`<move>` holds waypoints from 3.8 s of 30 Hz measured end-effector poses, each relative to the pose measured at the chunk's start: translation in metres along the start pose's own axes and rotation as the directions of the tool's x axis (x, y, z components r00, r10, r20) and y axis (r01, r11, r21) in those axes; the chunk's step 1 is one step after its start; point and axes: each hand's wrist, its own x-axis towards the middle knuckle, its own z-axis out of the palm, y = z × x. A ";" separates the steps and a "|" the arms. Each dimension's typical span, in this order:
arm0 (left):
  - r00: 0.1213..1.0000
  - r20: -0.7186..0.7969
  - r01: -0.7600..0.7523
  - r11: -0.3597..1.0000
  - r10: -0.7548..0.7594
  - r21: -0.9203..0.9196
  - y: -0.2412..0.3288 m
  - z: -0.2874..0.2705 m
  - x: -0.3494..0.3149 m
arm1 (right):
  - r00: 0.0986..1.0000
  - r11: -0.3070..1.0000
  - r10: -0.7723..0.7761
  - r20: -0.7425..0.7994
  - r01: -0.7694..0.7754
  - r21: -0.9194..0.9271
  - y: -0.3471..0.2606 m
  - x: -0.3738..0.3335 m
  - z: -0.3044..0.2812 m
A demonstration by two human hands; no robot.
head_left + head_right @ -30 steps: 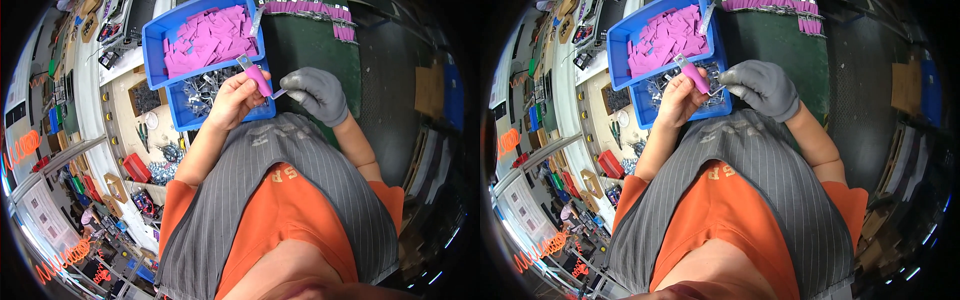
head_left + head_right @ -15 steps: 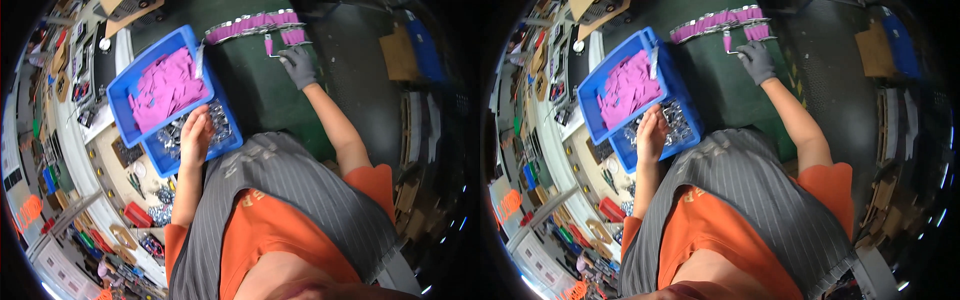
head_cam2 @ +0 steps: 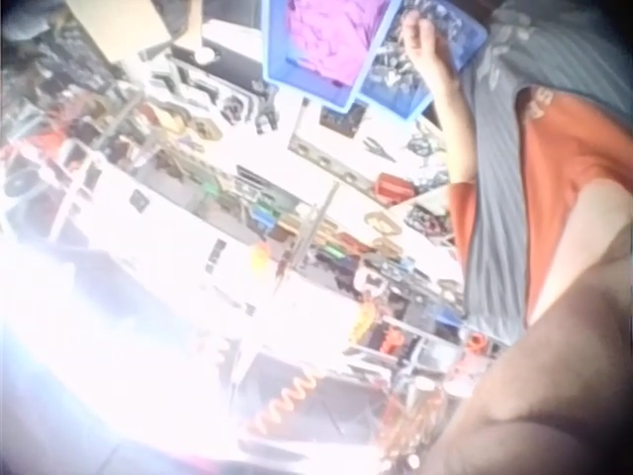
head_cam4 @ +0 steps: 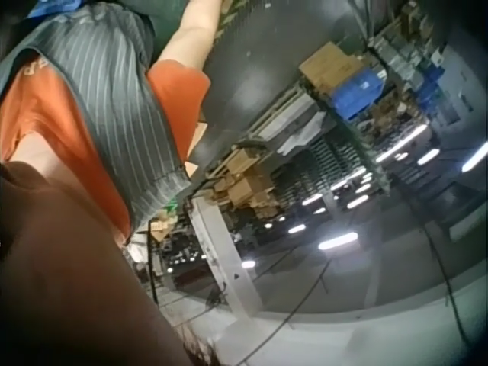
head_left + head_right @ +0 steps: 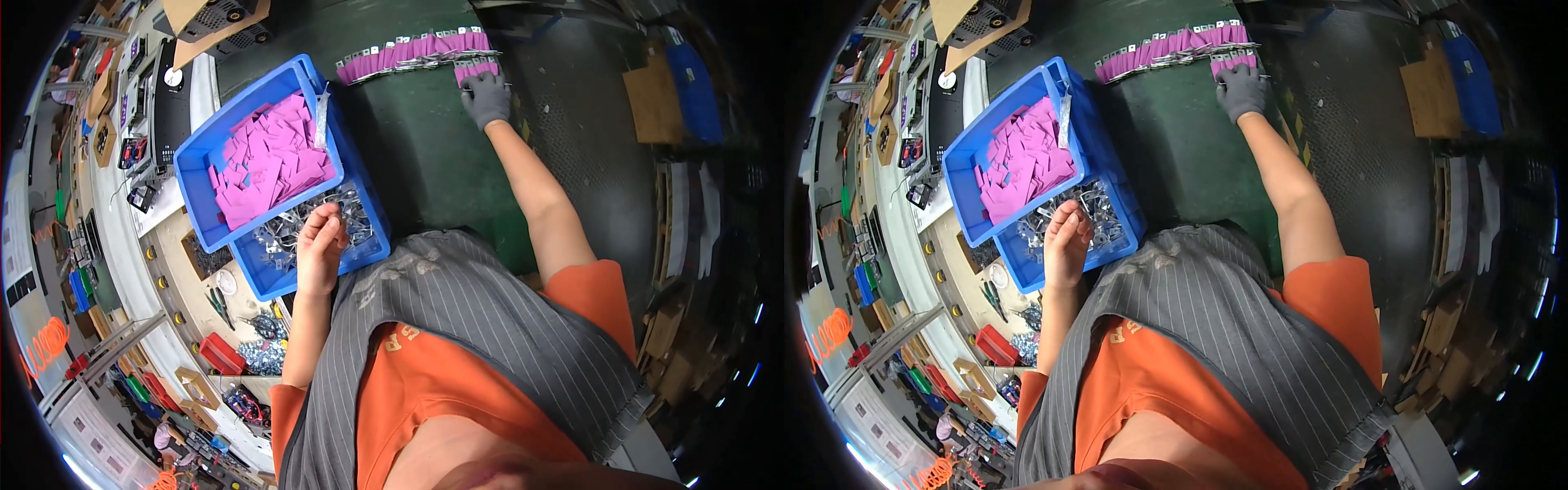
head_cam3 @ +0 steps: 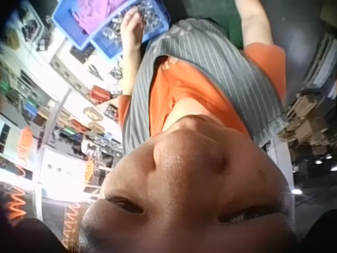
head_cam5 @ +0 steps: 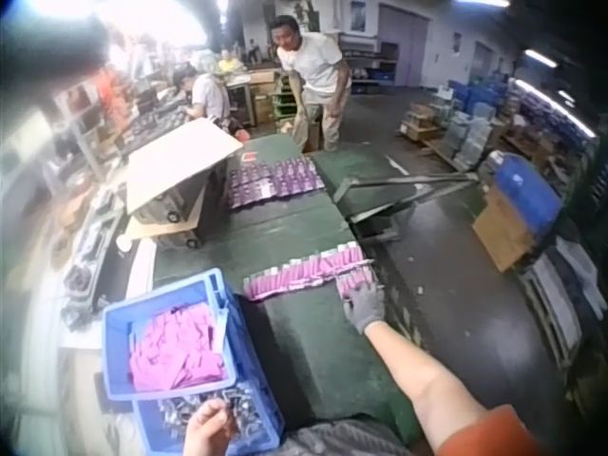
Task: Assembling pink plastic tags with metal clips at a workshop bench.
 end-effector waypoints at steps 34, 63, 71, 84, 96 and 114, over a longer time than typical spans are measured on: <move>0.942 0.327 -0.308 -0.194 0.073 0.931 0.161 -0.125 0.049 | 0.463 0.751 -0.603 0.649 0.603 0.268 -0.284 -0.112 -0.075; 0.867 0.356 -0.325 -0.146 0.350 0.934 0.130 -0.076 0.061 | 0.512 0.121 -0.725 0.460 -0.564 0.817 -0.204 -0.127 -0.087; 0.949 -0.036 -0.248 0.809 0.315 0.533 0.111 -0.025 0.034 | 0.551 0.011 -0.768 0.325 -0.496 0.868 -0.194 -0.133 -0.115; 0.797 0.294 -0.455 0.204 0.527 0.867 0.073 0.014 0.001 | 0.794 -0.336 -0.598 -0.105 -0.129 0.933 -0.171 -0.123 -0.209; 0.791 0.580 -0.598 0.041 0.196 0.801 0.076 0.021 0.000 | 0.671 -0.050 -0.707 0.222 -0.361 0.931 -0.157 -0.113 -0.214; 0.871 0.486 -0.451 0.271 -0.074 0.850 0.071 0.024 0.000 | 0.545 0.195 -0.765 0.342 -0.311 0.930 -0.151 -0.094 -0.178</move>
